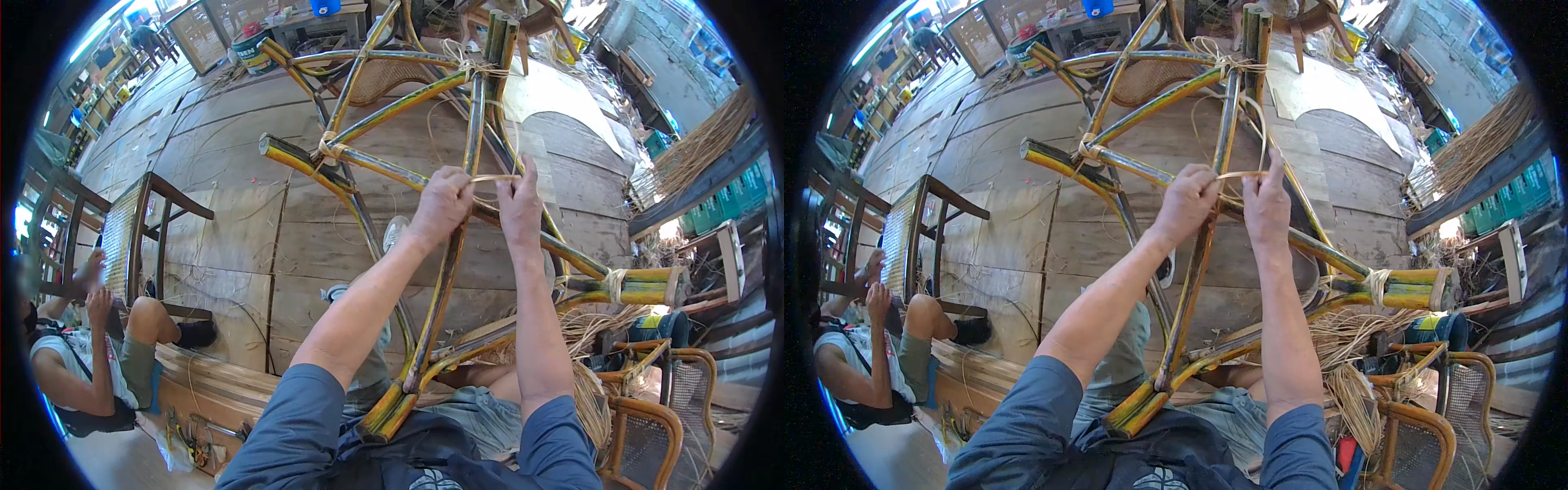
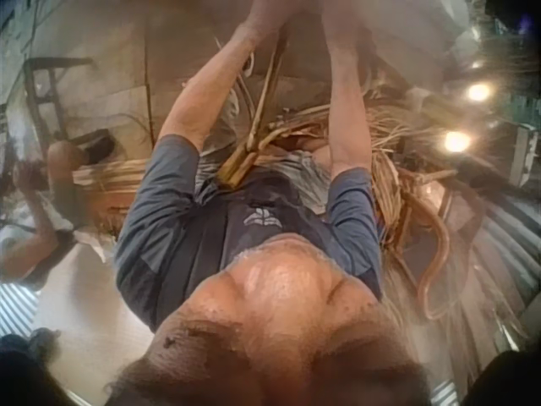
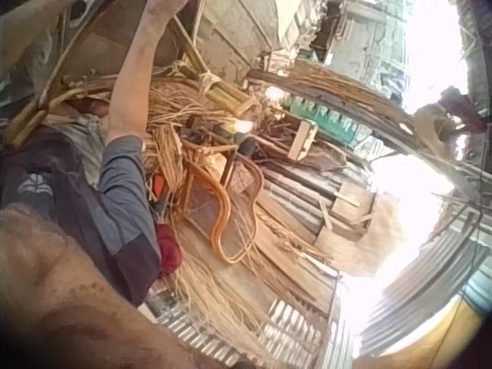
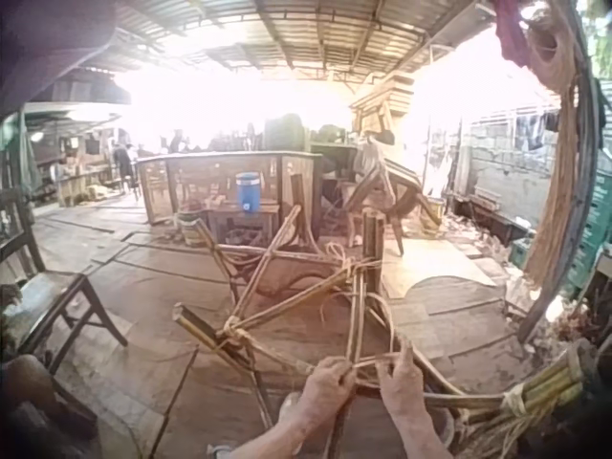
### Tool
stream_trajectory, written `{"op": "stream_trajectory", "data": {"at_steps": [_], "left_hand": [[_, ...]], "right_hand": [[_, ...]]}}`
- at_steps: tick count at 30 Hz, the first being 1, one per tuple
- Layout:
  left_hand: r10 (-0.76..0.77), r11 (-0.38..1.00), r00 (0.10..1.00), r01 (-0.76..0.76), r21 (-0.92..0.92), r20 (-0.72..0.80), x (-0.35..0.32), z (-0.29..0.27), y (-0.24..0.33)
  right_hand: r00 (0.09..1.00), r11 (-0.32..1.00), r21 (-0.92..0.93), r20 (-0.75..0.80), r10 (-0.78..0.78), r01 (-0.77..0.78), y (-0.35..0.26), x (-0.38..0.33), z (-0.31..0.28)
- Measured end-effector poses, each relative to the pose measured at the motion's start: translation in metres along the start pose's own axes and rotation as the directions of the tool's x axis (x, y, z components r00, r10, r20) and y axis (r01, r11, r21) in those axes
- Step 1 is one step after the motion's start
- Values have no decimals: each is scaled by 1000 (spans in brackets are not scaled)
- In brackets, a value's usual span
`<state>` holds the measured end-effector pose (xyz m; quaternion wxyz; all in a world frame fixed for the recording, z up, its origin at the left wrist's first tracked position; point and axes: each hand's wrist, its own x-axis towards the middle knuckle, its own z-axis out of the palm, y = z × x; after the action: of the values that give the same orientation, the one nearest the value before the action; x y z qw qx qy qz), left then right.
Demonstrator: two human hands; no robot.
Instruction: Weaving and securing rattan strips around a bamboo chair frame.
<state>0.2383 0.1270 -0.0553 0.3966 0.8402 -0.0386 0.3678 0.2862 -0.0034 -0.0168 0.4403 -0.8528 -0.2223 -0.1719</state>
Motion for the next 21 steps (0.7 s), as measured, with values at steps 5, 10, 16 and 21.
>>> {"op": "stream_trajectory", "data": {"at_steps": [5, 10, 16, 21], "left_hand": [[-23, 1000, 997, 22, 19, 74, 5, -1, -8], [-87, 994, 993, 81, 67, 76, 9, 6, -11], [-203, 973, 977, 194, 122, 65, 13, 6, -10], [-110, 993, 994, 108, 55, 22, 5, 8, -15]], "right_hand": [[979, 702, 707, -77, 189, -80, -7, -72, -20], [881, 69, 993, 48, 471, -91, -11, -76, -9], [963, 602, 754, 157, 221, -261, 13, -93, -7], [980, 480, 858, 194, 33, -186, -24, -102, -73]]}}
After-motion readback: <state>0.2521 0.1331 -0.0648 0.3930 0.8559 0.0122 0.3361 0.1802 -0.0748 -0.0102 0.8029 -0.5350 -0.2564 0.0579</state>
